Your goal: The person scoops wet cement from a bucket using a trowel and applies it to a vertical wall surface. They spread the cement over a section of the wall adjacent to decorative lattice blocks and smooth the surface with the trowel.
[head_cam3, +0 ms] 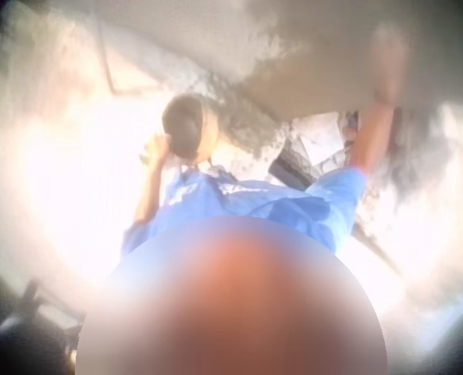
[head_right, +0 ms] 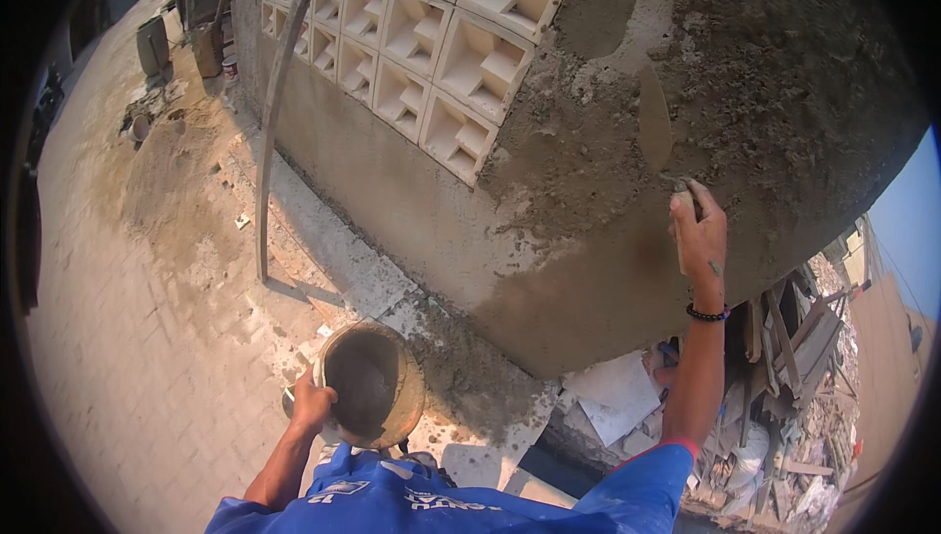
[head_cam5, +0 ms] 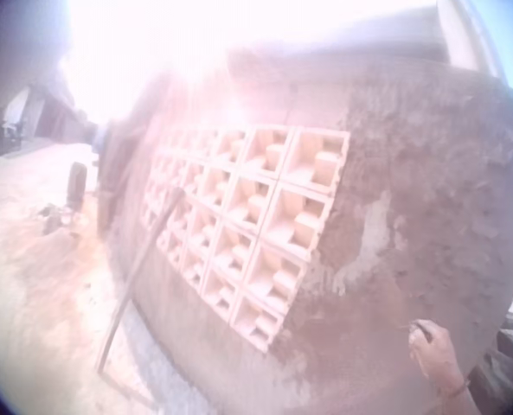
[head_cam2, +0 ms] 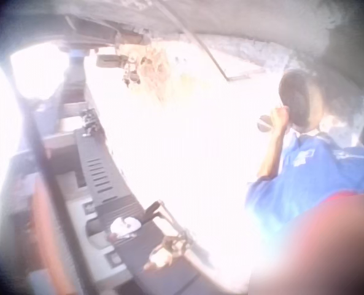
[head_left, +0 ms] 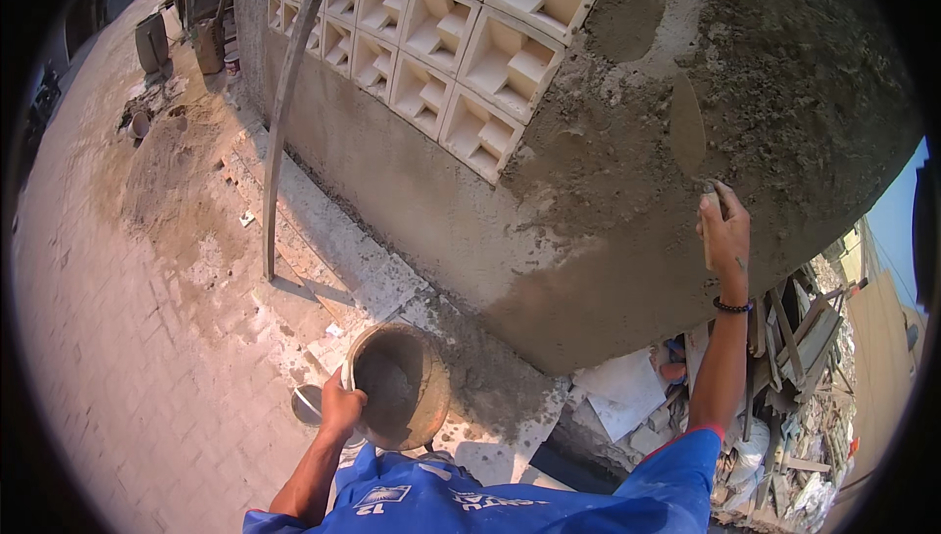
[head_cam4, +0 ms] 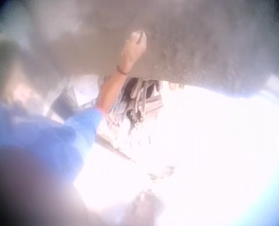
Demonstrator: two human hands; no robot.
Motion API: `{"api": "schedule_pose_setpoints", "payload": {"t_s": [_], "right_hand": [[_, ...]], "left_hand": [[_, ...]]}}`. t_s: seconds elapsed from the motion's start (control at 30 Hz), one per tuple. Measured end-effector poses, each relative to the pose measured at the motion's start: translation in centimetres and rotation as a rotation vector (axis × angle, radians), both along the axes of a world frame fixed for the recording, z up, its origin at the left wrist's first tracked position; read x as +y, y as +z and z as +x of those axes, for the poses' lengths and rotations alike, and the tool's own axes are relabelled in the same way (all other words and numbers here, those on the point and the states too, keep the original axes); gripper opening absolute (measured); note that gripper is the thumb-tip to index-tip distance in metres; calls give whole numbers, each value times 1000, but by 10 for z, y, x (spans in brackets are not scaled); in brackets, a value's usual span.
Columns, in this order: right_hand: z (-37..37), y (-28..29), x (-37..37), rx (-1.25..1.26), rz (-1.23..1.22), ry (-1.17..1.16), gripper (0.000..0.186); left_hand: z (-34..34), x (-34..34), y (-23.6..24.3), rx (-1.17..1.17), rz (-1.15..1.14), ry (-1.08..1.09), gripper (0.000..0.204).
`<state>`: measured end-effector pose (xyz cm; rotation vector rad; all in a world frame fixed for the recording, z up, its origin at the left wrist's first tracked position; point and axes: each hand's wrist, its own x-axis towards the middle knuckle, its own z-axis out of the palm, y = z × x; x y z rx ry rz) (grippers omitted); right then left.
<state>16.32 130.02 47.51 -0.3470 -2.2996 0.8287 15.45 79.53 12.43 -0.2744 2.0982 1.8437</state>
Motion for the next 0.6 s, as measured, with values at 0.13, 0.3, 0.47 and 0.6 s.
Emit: {"api": "schedule_pose_setpoints", "payload": {"t_s": [0.13, 0.3, 0.47, 0.6], "right_hand": [[66, -83, -22, -519, -59, 300, 44], [108, -164, -96, -764, 570, 596, 31], [124, -217, -102, -889, 834, 494, 16], [119, -229, -100, -887, 741, 500, 12]], "left_hand": [[35, 33, 2, -10, 9, -40, 62], [22, 76, 12, 102, -9, -198, 63], [30, 135, 36, 275, 9, -286, 66], [30, 152, 79, 202, -59, -363, 66]]}}
